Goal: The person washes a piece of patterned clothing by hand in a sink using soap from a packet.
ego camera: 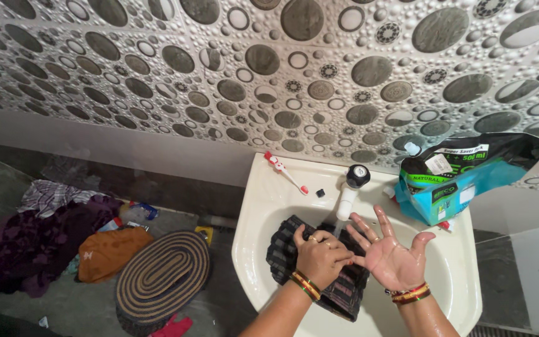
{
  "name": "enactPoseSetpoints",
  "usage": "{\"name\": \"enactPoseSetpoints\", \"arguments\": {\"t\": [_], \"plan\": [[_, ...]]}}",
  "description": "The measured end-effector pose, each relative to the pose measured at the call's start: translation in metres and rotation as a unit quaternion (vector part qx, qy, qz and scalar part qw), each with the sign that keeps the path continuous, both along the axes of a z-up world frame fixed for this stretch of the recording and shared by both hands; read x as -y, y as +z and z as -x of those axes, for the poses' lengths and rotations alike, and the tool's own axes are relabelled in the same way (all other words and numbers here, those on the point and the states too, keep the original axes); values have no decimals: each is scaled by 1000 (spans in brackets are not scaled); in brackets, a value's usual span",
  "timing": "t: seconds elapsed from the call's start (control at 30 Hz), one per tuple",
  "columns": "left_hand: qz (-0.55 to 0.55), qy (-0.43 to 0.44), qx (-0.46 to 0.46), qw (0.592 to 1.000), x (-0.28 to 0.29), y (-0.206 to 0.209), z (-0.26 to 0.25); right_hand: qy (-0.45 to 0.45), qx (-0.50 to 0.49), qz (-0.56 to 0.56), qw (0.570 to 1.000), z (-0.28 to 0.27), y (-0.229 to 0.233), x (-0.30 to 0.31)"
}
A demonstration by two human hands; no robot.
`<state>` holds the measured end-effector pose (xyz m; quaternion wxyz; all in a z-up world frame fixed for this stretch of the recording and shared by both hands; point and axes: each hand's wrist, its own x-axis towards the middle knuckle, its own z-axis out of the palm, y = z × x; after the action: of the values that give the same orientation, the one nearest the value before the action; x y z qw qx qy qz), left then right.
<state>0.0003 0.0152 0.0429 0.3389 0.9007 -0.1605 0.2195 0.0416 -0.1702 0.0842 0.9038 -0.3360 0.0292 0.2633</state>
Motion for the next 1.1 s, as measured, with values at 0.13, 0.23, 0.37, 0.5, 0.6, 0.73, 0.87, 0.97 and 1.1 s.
{"name": "enactPoseSetpoints", "arguments": {"t": [0.13,0.23,0.37,0.5,0.6,0.73,0.87,0.97,1.1], "plan": [[9,-25,-23,999,0,3,-3,-7,-21,4,1000,3,1,-3],[14,-30,-87,996,2,2,-9,-8,-31,-16,999,5,-1,-3],[80,18,-192,978,1,-11,-19,2,2,-87,996,4,-20,3],[146,148,-259,943,-20,-29,-36,37,-6,-70,997,-7,-76,30],[80,242,-254,933,-50,-38,-43,-8,-51,182,982,-34,-144,44],[-48,233,-125,963,-71,-47,-39,-10,105,448,888,-59,-183,11],[-111,141,-247,952,-53,-52,-31,267,313,756,509,-57,-117,-56],[-178,117,-331,919,-37,-48,-17,345,255,819,380,-46,-76,-88],[-178,99,-291,935,-32,-66,-11,407,260,801,354,-58,-69,-69]]}}
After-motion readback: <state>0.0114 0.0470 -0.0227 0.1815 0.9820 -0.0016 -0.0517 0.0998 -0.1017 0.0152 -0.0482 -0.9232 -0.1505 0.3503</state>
